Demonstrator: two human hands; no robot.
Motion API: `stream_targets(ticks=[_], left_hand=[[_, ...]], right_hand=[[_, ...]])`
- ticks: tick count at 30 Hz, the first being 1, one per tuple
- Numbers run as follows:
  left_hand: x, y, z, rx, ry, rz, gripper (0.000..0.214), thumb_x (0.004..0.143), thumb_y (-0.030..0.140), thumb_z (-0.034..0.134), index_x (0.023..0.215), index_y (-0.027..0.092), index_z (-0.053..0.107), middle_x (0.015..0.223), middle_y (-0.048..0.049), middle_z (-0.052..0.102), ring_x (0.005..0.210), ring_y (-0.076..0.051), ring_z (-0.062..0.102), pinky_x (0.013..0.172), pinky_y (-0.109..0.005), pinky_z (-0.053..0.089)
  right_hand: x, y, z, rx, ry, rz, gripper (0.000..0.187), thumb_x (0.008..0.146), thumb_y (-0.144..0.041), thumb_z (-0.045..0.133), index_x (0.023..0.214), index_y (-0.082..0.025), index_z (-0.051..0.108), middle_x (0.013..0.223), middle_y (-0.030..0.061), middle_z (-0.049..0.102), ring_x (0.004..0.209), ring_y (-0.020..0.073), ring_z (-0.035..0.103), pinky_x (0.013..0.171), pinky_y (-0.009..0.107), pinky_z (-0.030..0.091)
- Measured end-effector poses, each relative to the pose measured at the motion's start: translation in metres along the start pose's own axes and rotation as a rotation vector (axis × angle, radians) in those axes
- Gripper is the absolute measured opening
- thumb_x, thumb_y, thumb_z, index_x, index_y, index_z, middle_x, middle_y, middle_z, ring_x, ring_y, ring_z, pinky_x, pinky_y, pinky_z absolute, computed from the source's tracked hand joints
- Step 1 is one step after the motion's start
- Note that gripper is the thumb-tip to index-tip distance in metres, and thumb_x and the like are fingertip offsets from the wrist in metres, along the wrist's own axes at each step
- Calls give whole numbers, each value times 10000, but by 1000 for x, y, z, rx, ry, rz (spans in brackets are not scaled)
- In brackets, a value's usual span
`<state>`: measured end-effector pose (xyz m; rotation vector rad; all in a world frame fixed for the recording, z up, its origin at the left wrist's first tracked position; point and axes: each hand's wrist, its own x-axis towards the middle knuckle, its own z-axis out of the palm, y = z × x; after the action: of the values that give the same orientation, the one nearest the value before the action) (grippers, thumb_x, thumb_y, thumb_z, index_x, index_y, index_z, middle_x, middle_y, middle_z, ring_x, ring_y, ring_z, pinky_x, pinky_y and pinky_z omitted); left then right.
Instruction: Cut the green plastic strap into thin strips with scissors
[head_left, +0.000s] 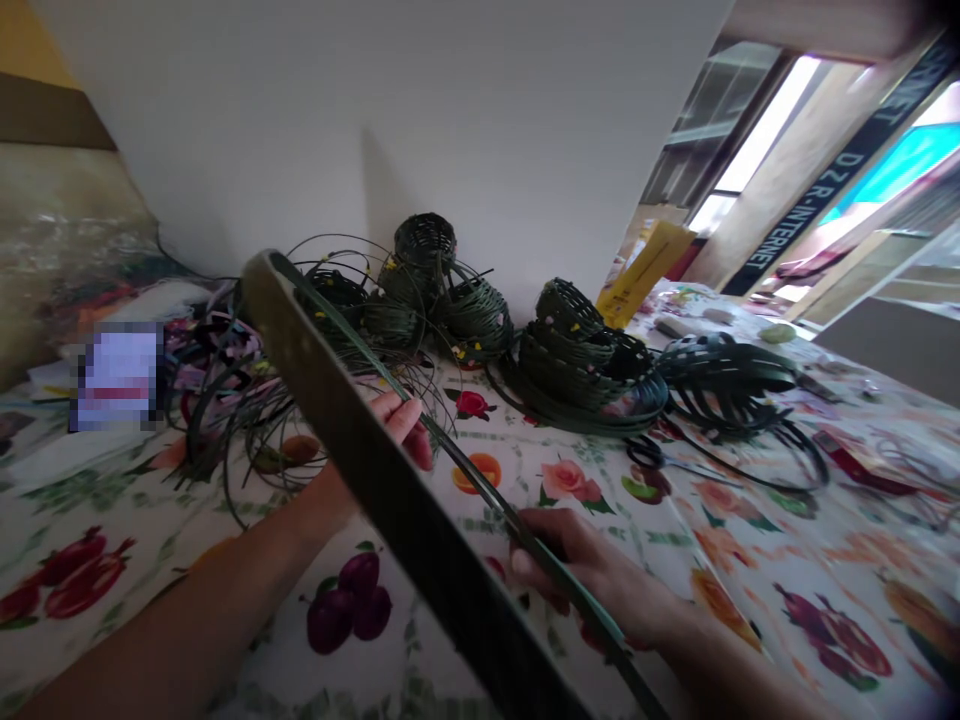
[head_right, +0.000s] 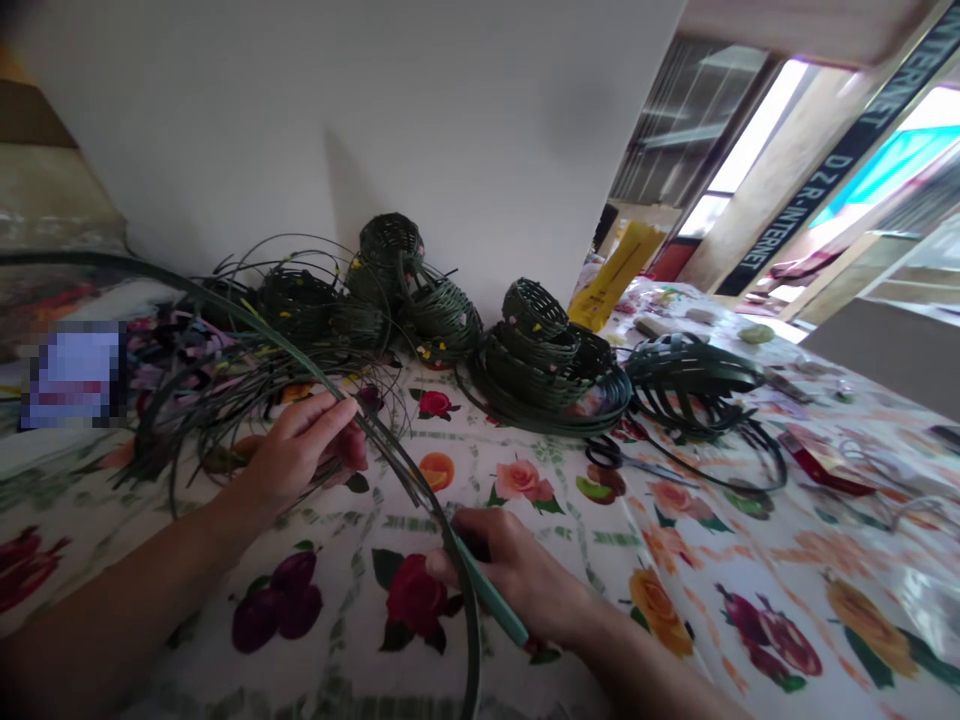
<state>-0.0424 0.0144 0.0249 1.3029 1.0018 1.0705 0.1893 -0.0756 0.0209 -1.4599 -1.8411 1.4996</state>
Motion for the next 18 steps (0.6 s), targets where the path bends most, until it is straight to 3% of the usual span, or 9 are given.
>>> stream_targets(ticks=[5,11,18], left_hand=[[1,-1,-1,2,-13,41,362,854,459,574,629,177,540,538,-29,627,477,-143,600,418,-220,423],[2,-2,-2,-99,-7,-29,338,828,464,604,657,181,534,533,-25,630,460,-141,596,393,-209,409],[-1,3,-1,-118,21,-11,313,813,430,625,641,194,512,529,-16,630,454,-141,596,401,-225,432]], right_hand=[[0,-1,1,29,-30,20,485,851,-638,542,700,-193,423,606,-56,387,534,88,318,457,215,250],[0,-2,5,0,35,-40,451,864,-578,556,682,-180,446,632,-45,363,592,109,306,500,246,237],[-1,1,9,-36,75,-41,384,887,-482,577,689,-181,446,643,-54,385,615,109,335,530,243,278]])
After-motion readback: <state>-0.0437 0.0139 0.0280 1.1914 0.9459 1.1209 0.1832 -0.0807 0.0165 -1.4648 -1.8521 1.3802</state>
